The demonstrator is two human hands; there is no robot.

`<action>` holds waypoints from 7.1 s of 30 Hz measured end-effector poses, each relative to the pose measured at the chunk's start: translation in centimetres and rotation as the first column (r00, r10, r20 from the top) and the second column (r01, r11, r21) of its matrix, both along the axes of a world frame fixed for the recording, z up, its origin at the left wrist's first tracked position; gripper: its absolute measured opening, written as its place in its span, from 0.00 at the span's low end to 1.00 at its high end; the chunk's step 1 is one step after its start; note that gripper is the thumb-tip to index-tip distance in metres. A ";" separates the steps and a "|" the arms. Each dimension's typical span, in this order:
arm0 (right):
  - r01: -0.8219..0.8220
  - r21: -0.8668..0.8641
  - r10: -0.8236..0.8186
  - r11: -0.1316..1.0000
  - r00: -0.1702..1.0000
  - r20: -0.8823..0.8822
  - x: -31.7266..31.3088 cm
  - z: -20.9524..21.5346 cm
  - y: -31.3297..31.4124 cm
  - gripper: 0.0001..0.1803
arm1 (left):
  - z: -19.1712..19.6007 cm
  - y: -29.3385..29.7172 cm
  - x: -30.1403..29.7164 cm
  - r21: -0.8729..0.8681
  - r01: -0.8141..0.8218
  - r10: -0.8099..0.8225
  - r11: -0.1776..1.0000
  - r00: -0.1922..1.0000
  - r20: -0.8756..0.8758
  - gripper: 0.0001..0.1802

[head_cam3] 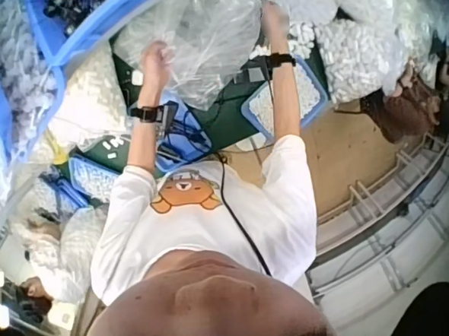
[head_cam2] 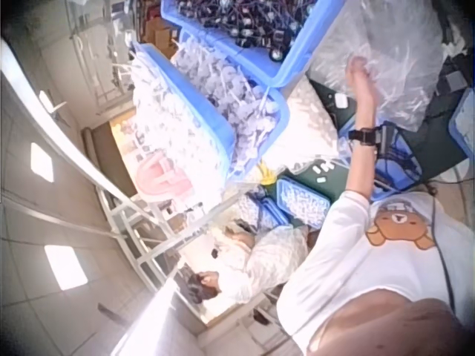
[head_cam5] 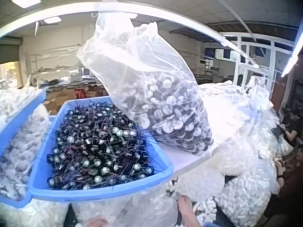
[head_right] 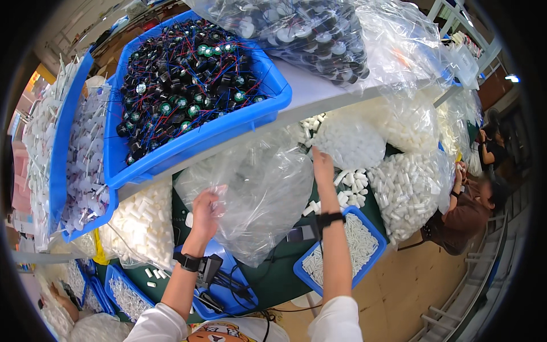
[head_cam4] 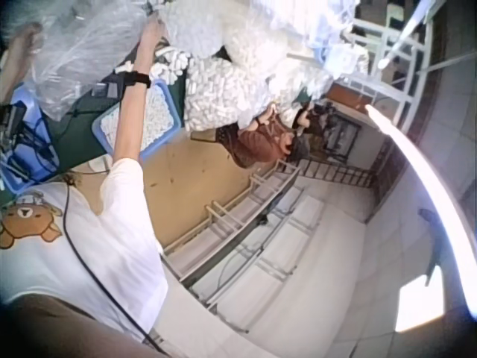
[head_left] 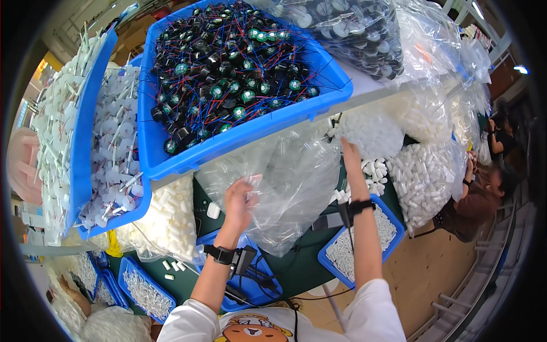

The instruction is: The person assembles small white cylindrical components with wires in a factory setting. They pick up the components, insert wires, and place the finished items into a blue tray. The person also handles a large plastic bag of clear tubes, pouring them onto the table and organizing them.

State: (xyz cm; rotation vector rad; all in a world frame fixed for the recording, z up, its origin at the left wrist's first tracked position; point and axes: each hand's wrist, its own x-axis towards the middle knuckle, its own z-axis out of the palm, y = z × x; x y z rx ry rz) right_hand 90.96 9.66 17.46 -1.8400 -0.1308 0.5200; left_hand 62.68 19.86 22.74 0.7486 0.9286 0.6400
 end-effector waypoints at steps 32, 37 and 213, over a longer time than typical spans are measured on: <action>0.085 0.806 -0.025 0.586 0.996 -0.087 -7.9 5.4 -3.6 0.14 | 6.8 -2.6 -5.8 -0.083 -0.162 0.170 0.983 0.980 0.103 0.20; 0.131 0.798 -0.057 0.588 0.991 -0.121 -10.0 8.4 -4.5 0.12 | 8.7 -3.5 -7.4 -0.093 -0.242 0.247 0.966 0.968 0.044 0.21; -0.329 -0.057 0.270 0.943 0.852 -0.449 -31.4 -1.8 -7.1 0.29 | -17.1 -17.0 -44.7 -0.829 -0.191 0.808 0.526 0.416 0.418 0.31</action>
